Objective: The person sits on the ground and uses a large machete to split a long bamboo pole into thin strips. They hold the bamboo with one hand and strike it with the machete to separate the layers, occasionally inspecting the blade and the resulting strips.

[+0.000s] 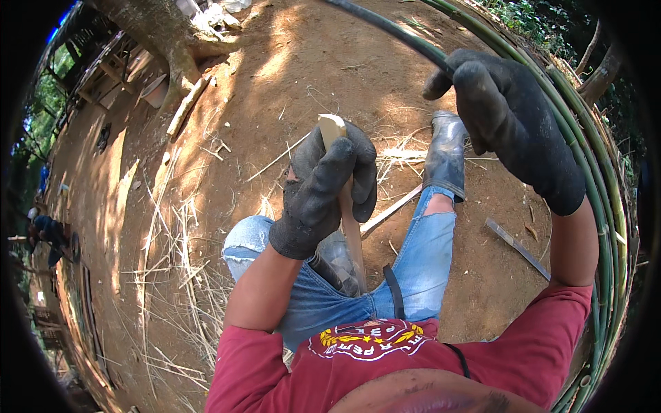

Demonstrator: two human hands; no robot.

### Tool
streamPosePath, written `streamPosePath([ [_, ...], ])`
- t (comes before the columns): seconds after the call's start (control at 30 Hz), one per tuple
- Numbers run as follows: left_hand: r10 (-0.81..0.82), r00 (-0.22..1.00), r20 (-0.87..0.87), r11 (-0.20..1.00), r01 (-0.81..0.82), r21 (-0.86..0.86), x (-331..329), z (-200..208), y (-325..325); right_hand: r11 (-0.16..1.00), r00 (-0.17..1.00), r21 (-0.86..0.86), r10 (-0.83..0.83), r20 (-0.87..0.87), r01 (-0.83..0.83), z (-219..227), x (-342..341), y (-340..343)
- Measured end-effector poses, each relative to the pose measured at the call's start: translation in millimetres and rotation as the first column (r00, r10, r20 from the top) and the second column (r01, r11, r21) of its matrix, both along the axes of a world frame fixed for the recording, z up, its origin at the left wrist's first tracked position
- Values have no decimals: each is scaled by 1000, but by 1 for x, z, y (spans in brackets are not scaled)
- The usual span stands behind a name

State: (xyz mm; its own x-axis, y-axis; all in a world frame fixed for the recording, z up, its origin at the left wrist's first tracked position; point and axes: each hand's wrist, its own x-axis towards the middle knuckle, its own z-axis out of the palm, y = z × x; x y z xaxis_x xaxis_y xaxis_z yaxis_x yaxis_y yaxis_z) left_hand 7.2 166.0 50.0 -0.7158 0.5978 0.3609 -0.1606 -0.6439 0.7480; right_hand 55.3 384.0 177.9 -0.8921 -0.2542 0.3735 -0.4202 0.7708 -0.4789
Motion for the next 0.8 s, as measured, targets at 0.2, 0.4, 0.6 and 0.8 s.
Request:
streamPosePath([
  [0.2,70,987,143,996,-60,-69,6,-13,-3,964,996,254,84,-35,-72,-10,16,-21],
  [0.4,228,968,-103,936,-247,-250,6,-42,-16,895,969,442,162,-184,-65,-16,16,-25],
  [0.6,259,805,-533,708,-534,-462,9,-45,-17,880,969,471,161,-185,-57,-16,11,-27],
  [0.8,309,901,-304,917,-367,-158,23,-21,-5,885,979,457,163,-122,-90,-11,11,-29],
])
